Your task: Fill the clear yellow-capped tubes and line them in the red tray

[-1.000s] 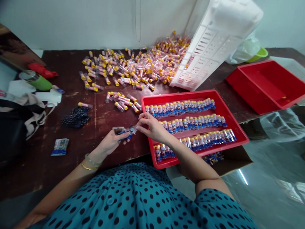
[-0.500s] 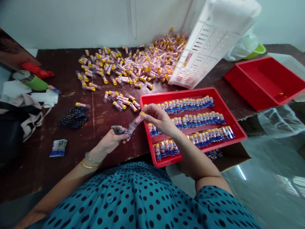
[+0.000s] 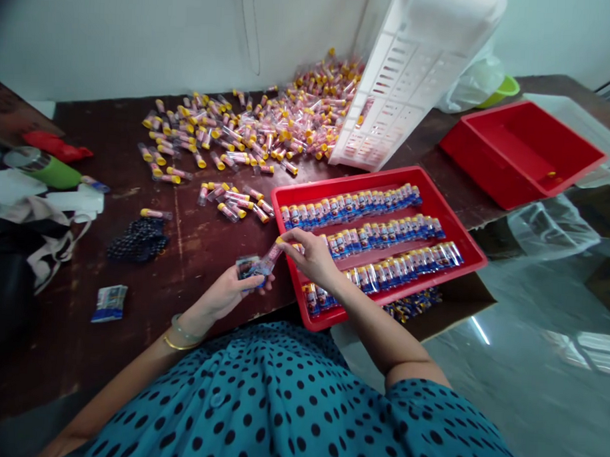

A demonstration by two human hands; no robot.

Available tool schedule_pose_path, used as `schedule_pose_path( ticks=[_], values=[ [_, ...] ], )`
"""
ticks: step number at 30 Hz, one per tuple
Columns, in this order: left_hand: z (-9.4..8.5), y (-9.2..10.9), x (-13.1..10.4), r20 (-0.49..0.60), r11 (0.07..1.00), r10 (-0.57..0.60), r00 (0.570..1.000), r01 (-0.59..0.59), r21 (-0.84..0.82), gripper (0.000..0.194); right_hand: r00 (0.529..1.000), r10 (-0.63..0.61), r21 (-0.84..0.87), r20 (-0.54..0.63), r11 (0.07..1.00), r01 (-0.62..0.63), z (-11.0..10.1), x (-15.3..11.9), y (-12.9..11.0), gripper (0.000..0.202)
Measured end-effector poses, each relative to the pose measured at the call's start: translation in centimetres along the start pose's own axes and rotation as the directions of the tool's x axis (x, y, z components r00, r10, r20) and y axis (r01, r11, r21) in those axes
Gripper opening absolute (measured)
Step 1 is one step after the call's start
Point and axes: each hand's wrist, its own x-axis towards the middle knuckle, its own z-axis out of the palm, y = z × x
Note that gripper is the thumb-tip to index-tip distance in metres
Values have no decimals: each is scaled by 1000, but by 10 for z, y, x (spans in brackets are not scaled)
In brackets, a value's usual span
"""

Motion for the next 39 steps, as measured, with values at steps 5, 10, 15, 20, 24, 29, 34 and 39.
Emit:
schedule_pose_path(
  ticks=[5, 10, 15, 20, 24, 29, 34, 39],
  values=[
    [4, 0, -4, -19, 996, -49, 999, 47, -78, 30, 999, 38, 106, 8, 994, -39, 8, -11, 3, 19],
    [12, 5, -3, 39, 974, -88, 995, 94, -206, 32, 991, 76, 201, 108, 975, -96, 14, -21, -7, 21],
    [17, 10, -3, 17, 973, -50, 999, 53, -223, 29, 996, 83, 194, 35, 977, -89, 20, -27, -13, 25],
    [22, 11, -3, -36, 979, -18, 999, 10, -204, 30, 997, 79, 175, -8, 982, -76, 22, -25, -12, 22],
    [23, 11, -3, -62, 982, -16, 998, 4, -188, 34, 996, 81, 183, -25, 980, -75, 22, -24, -11, 18],
    [24, 10, -2, -66, 984, -20, 998, 8, -181, 34, 996, 81, 218, -26, 973, -74, 21, -23, -11, 15],
    [25, 10, 2, -95, 984, -44, 994, 27, -175, 39, 992, 122, 366, -21, 925, -106, 24, -21, -9, 20],
    [9, 4, 7, -166, 984, -128, 978, 104, -143, 40, 960, 186, 290, -207, 949, -121, -40, 7, 46, 28]
  ],
)
